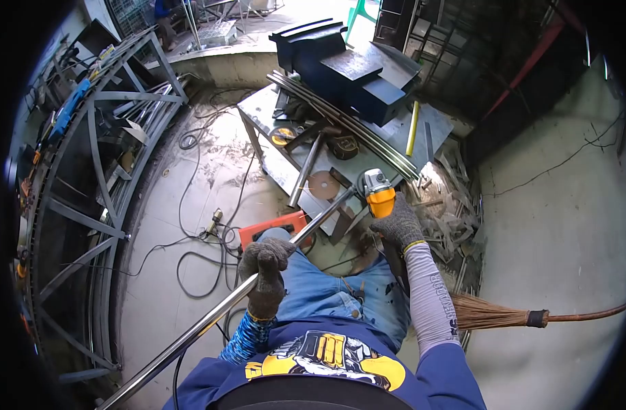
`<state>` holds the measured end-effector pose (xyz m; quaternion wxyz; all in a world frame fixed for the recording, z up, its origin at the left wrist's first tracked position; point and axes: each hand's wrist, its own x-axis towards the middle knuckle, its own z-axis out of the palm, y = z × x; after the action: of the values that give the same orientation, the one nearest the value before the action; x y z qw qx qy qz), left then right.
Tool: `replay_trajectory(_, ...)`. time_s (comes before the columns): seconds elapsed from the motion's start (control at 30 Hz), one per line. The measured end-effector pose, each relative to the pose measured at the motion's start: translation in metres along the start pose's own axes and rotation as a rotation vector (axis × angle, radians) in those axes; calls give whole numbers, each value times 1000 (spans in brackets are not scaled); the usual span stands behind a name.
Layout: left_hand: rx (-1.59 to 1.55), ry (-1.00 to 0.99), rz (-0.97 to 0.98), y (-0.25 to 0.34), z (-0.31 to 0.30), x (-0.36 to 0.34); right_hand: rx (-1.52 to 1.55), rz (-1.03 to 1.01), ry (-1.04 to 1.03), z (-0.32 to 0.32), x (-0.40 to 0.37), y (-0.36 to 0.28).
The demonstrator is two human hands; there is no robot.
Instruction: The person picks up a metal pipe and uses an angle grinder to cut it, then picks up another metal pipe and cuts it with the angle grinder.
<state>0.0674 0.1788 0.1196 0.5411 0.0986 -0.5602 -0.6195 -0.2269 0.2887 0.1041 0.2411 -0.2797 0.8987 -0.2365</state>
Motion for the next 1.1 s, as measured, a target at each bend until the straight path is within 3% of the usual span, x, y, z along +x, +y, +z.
replay_trajectory(0.3, 20, 4, 7, -3, 4, -1, -40, 19, 42, -6, -13, -11)
replay_trajectory(0.5, 43, 3, 53, 4, 22, 16, 451, -95, 68, 1, -18, 24)
replay_trajectory(0.63, 138, -90, 132, 6, 32, 30, 492, -35, 126, -6, -32, 30)
replay_trajectory(0.8, 128, -261, 45, 17, 45, 32, 341, -42, 105, -8, -26, 36)
replay_trajectory(1.1, 314, -268, 101, 22, 66, 29, 49, -20, -10, -5, 2, 5)
